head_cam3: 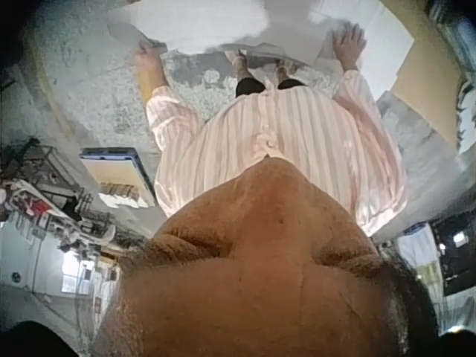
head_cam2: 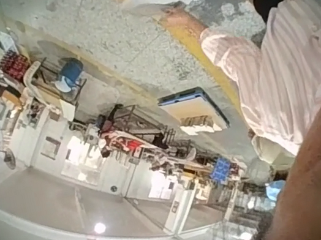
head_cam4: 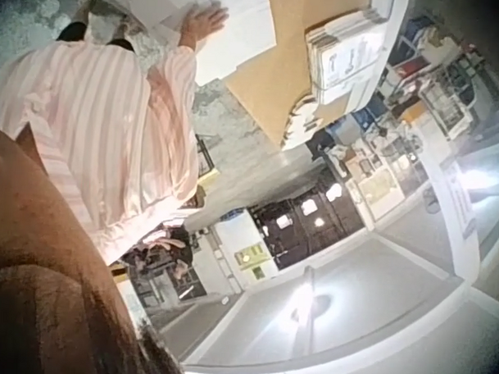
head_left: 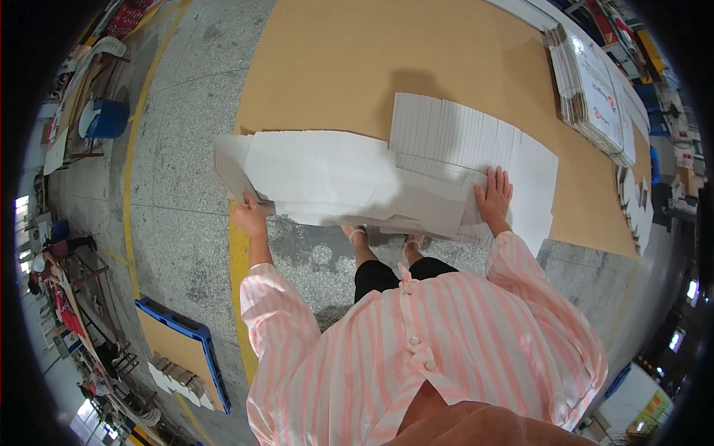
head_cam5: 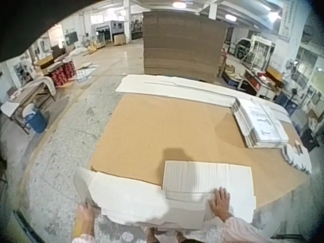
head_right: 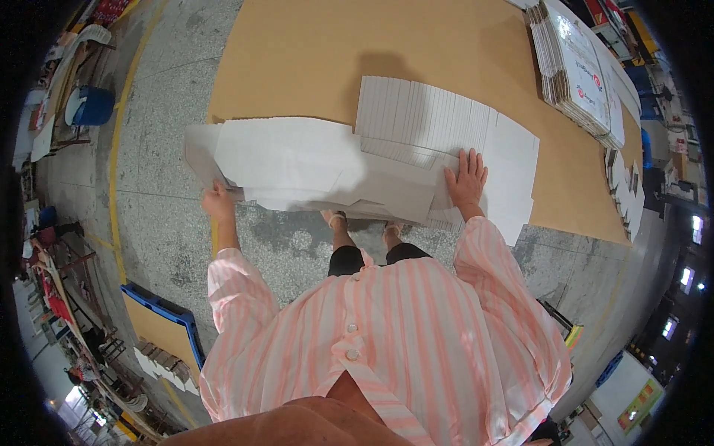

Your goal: The person is sorting, checking, and stacking flat cardboard packaging templates on a large table in a factory environment.

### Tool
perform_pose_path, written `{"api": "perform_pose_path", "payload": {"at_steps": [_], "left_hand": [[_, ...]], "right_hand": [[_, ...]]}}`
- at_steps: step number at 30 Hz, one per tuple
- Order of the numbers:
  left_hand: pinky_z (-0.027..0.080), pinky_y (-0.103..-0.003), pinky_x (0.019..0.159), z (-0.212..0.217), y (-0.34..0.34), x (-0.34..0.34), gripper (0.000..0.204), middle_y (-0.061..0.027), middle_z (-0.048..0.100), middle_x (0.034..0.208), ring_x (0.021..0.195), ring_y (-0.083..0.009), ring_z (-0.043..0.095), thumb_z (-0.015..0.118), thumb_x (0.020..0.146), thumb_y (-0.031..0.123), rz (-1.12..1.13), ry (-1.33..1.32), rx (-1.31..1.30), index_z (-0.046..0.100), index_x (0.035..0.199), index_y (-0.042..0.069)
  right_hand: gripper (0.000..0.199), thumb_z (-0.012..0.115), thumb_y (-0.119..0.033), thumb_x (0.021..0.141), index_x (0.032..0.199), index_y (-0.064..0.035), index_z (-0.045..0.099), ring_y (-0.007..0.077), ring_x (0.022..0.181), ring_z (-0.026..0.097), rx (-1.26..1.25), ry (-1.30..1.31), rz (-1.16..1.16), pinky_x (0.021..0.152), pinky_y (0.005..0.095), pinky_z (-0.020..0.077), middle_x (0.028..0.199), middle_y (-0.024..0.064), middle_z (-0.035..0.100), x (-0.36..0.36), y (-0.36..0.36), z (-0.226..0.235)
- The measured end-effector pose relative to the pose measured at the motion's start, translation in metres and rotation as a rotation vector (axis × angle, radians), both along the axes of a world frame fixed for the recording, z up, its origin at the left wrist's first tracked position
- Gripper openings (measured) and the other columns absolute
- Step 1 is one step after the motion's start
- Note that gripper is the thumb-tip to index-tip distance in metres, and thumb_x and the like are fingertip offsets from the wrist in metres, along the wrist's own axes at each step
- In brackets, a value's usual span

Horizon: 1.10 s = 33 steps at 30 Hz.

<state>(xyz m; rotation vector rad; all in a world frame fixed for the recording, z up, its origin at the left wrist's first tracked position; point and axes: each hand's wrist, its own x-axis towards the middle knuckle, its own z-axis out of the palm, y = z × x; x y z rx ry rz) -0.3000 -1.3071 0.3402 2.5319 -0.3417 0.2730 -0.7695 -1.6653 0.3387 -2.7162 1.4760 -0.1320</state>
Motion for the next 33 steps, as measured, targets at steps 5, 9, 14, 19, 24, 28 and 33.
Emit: {"api": "perform_pose_path", "payload": {"at_steps": [5, 9, 14, 19, 24, 28, 33], "left_hand": [[0.040, -0.041, 0.048, 0.006, -0.007, 0.014, 0.046, -0.0152, 0.052, 0.048, 0.047, -0.0200, 0.055, 0.060, 0.081, 0.029, 0.202, 0.498, -1.137, 0.052, 0.055, -0.007], [0.043, -0.038, 0.051, -0.009, 0.021, 0.018, 0.034, -0.0123, 0.060, 0.063, 0.055, -0.0204, 0.056, 0.064, 0.079, 0.025, -0.016, 0.330, -0.207, 0.058, 0.067, -0.007], [0.044, -0.035, 0.054, -0.010, 0.016, 0.017, 0.028, -0.0075, 0.061, 0.066, 0.056, -0.0196, 0.056, 0.068, 0.076, 0.021, 0.059, 0.360, -0.429, 0.060, 0.071, -0.006], [0.046, -0.035, 0.058, 0.003, 0.006, 0.013, 0.022, -0.0073, 0.063, 0.067, 0.058, -0.0201, 0.058, 0.068, 0.074, 0.017, -0.024, 0.457, -0.340, 0.062, 0.072, -0.004], [0.047, -0.037, 0.062, -0.001, 0.009, 0.004, 0.030, -0.0072, 0.064, 0.072, 0.063, -0.0229, 0.061, 0.061, 0.080, 0.026, 0.012, 0.127, 0.090, 0.064, 0.080, -0.004], [0.047, -0.036, 0.074, 0.007, 0.022, 0.035, 0.034, -0.0095, 0.060, 0.100, 0.087, -0.0248, 0.059, 0.061, 0.080, 0.020, 0.025, 0.684, -0.968, 0.056, 0.105, -0.002], [0.046, -0.038, 0.083, 0.018, 0.036, 0.084, 0.041, -0.0098, 0.055, 0.111, 0.100, -0.0254, 0.054, 0.060, 0.082, 0.023, -0.008, 0.854, -0.997, 0.050, 0.115, 0.001]], "right_hand": [[0.062, 0.045, -0.047, 0.083, 0.135, -0.0149, 0.031, 0.0311, 0.132, 0.017, 0.000, -0.004, 0.001, 0.104, 0.0517, 0.0119, 0.142, 0.0109, 0.024, -0.001, 0.000, -0.001], [0.062, 0.045, -0.047, 0.083, 0.135, -0.0149, 0.031, 0.0307, 0.132, 0.016, 0.006, -0.013, 0.009, 0.104, 0.0521, 0.0120, 0.142, 0.0108, 0.024, 0.001, 0.001, -0.001], [0.062, 0.044, -0.047, 0.084, 0.135, -0.0147, 0.031, 0.0307, 0.132, 0.016, -0.007, -0.007, 0.012, 0.104, 0.0521, 0.0117, 0.142, 0.0110, 0.024, -0.001, 0.000, 0.000], [0.062, 0.044, -0.048, 0.084, 0.135, -0.0147, 0.031, 0.0307, 0.132, 0.016, 0.001, -0.002, -0.003, 0.104, 0.0520, 0.0109, 0.142, 0.0111, 0.024, -0.006, 0.000, -0.001], [0.062, 0.043, -0.048, 0.084, 0.135, -0.0155, 0.030, 0.0308, 0.132, 0.016, -0.004, 0.008, -0.010, 0.105, 0.0518, 0.0104, 0.142, 0.0109, 0.023, -0.002, 0.000, -0.002], [0.062, 0.043, -0.049, 0.084, 0.135, -0.0158, 0.030, 0.0309, 0.132, 0.016, 0.012, -0.010, -0.005, 0.104, 0.0519, 0.0111, 0.143, 0.0112, 0.022, -0.003, -0.001, -0.001], [0.060, 0.046, -0.043, 0.084, 0.135, -0.0158, 0.032, 0.0308, 0.131, 0.019, -0.027, -0.010, 0.008, 0.104, 0.0504, 0.0141, 0.141, 0.0113, 0.025, -0.002, 0.001, 0.001]]}}
